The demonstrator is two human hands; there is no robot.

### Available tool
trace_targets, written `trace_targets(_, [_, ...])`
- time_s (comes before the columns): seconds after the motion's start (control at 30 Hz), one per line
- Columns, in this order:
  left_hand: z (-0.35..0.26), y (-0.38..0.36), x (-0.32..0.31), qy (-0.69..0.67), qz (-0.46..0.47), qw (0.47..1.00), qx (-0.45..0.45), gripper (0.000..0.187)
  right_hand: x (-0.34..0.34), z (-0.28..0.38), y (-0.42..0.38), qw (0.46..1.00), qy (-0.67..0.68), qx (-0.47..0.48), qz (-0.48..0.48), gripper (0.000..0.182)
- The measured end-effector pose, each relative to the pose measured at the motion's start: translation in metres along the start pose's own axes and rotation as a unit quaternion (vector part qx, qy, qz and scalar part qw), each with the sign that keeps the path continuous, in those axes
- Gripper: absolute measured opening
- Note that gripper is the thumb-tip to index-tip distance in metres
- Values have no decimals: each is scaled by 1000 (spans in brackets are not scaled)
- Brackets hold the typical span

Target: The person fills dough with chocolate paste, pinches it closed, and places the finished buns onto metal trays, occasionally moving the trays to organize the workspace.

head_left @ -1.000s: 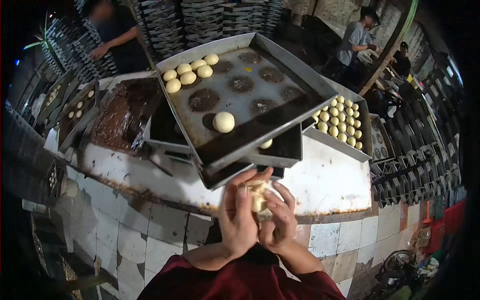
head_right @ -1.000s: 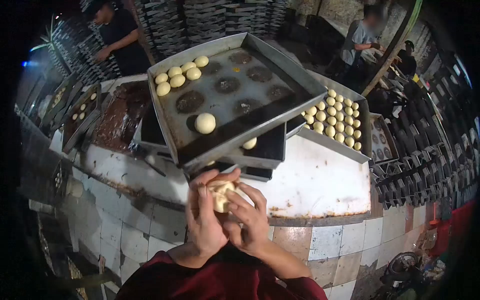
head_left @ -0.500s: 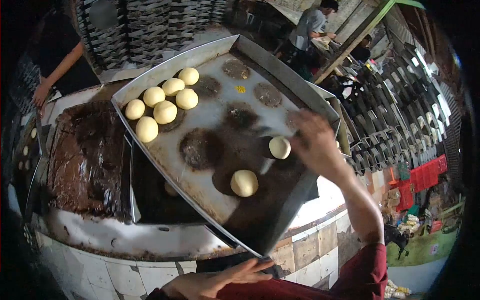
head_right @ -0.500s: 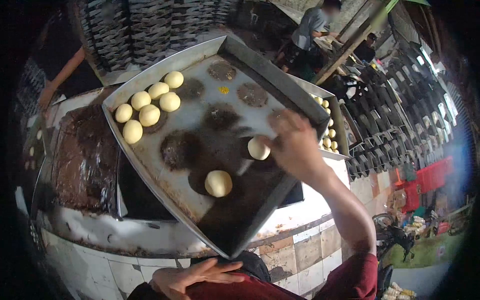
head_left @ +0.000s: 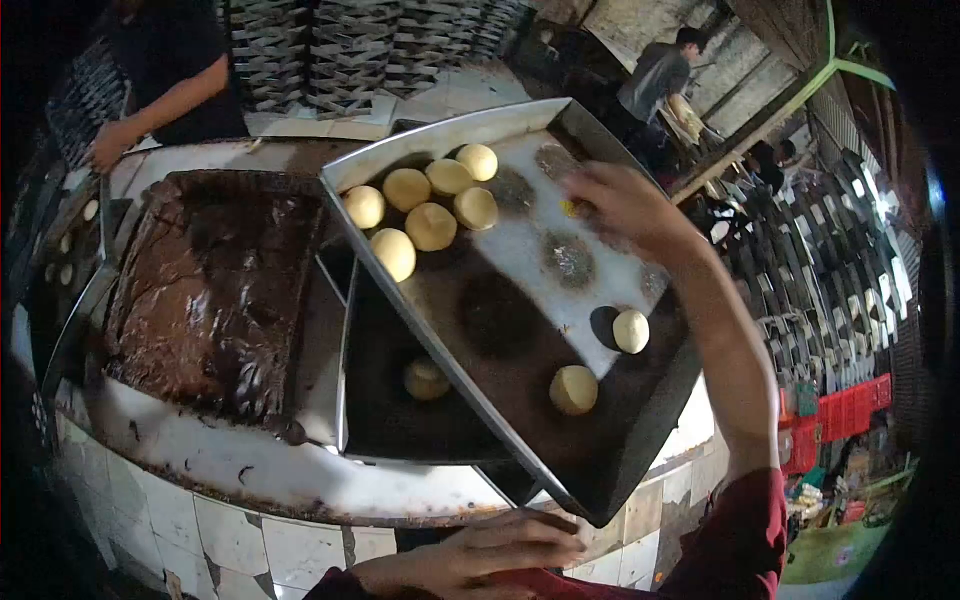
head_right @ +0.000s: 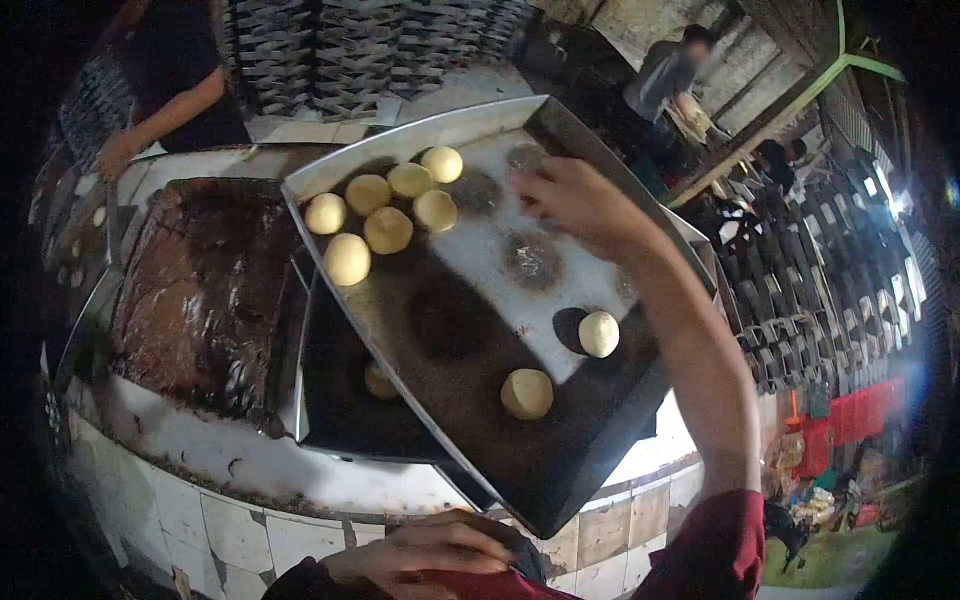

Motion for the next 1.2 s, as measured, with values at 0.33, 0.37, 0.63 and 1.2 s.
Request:
trace_targets(0.33, [8,46,-41,401,-160,902,14,39,-44,55,-66,959,32,254,-125,26])
trace_targets(0.37, [14,40,-42,340,-187,921,-28,43,-43,60,-118,933,-11,315,-171,24])
trace_targets(0.63, [4,-9,-116,-199,-502,837,86,39,-171,-56,-319,829,-273,486,43,24])
trace_targets(1.2, [-46,-225,-58,-57,-695,708,112,42,-466,-55,-98,960,-6,224,-168,47])
Point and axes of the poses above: each hand's wrist, its own y-axis towards the middle knuckle, its own x-axis out of the back of the hand, z = x × y, the point moved 1 cm from there along y, towards the middle knuckle, and after that the axes turned 7 degrees about z, right-handed, at the moved point
